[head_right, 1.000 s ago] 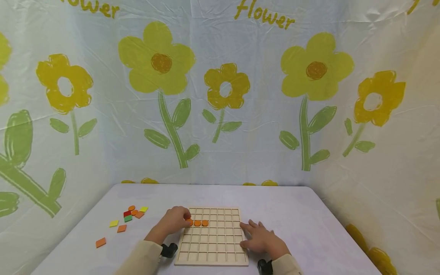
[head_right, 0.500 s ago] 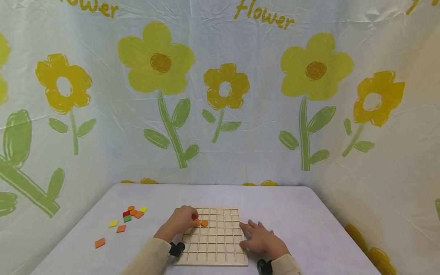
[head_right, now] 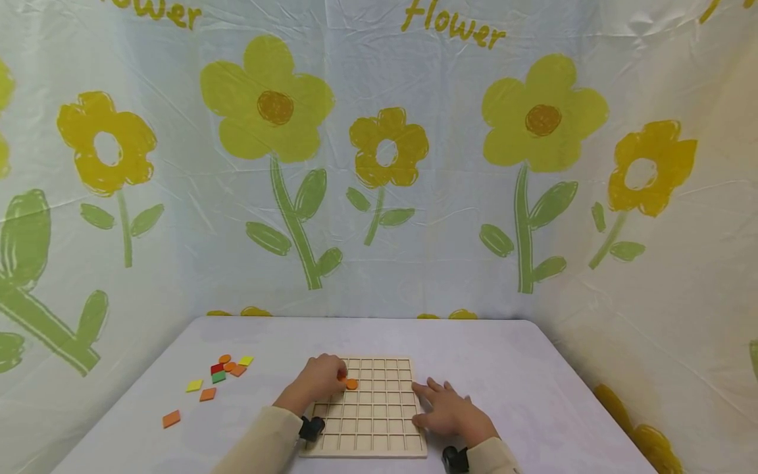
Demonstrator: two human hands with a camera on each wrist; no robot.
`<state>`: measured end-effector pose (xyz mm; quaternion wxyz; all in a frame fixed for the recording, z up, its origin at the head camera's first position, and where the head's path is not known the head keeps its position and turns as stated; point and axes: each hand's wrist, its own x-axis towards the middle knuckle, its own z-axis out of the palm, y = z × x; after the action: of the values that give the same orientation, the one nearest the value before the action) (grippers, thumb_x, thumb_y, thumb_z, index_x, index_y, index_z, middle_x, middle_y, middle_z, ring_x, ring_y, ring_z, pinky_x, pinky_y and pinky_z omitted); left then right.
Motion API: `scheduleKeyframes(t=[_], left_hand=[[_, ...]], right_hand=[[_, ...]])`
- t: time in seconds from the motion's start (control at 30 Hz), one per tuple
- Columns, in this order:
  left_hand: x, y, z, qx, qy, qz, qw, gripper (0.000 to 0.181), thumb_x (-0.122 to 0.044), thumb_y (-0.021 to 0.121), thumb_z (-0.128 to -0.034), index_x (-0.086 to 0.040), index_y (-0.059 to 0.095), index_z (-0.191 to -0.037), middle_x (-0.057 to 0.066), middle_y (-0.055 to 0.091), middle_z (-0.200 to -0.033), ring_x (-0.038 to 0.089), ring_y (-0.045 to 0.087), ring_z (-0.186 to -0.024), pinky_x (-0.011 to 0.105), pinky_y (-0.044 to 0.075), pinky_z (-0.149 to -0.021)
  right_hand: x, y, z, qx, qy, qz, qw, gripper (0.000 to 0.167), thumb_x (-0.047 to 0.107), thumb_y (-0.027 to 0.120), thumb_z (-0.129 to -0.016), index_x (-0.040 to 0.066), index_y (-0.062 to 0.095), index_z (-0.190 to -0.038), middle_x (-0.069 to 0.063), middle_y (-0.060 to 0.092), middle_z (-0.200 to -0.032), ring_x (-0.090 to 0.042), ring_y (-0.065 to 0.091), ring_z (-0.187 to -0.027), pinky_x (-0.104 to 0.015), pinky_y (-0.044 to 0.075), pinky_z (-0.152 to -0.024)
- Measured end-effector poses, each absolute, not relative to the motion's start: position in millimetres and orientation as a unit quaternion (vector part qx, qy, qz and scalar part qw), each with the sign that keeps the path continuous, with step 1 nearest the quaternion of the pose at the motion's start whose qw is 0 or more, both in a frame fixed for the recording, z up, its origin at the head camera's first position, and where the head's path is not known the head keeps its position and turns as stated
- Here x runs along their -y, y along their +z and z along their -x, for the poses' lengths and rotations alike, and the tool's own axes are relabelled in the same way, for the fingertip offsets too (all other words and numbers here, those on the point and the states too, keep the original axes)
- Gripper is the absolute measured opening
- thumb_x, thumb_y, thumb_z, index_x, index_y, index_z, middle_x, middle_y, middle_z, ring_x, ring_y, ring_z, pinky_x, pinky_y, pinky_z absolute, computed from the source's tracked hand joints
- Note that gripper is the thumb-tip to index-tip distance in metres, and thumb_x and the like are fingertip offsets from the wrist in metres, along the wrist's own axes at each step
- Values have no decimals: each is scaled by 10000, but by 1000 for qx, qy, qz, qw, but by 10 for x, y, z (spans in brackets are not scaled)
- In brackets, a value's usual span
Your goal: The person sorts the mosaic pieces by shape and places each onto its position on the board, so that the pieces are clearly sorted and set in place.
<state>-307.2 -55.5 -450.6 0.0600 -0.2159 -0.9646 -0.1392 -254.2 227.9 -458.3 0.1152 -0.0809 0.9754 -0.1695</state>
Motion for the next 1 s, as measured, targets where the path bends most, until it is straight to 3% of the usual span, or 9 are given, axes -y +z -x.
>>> scheduleKeyframes(t=[0.4, 0.63, 0.8, 1.0], left_hand=[[430, -4466, 3057, 965, -119, 226, 57, 76, -246, 734, -822, -179, 710, -794, -64, 643, -733, 137, 520, -674, 372, 416, -685], [374, -4480, 3053, 960, -122, 244, 60, 129, -147, 668, -825, -185, 675, -702, -69, 591, -647, 124, 463, -617, 386, 415, -673], [330, -4484, 3036, 957, -132, 250, 66, 92, -141, 660, -830, -176, 687, -748, -68, 623, -701, 131, 518, -666, 444, 461, -732], [255, -4484, 3044, 958, -139, 247, 50, 32, -157, 680, -832, -158, 700, -807, -59, 649, -768, 156, 555, -753, 435, 450, -776]], right_hand=[[-2276, -4581, 2545, -975, -172, 79, 115, 700, 480, 664, -823, 248, 449, -1447, -136, 388, -1527, -530, 275, -1391, -812, 183, -974], [-2270, -4583, 2538, -974, -176, 79, 116, 700, 475, 666, -822, 245, 449, -1447, -142, 389, -1525, -534, 275, -1388, -818, 178, -968], [-2271, -4582, 2532, -975, -176, 80, 114, 699, 474, 665, -821, 243, 451, -1446, -145, 390, -1523, -534, 276, -1388, -820, 179, -965], [-2271, -4583, 2525, -974, -179, 80, 112, 697, 466, 666, -822, 234, 454, -1444, -148, 392, -1522, -536, 275, -1387, -823, 177, -962]])
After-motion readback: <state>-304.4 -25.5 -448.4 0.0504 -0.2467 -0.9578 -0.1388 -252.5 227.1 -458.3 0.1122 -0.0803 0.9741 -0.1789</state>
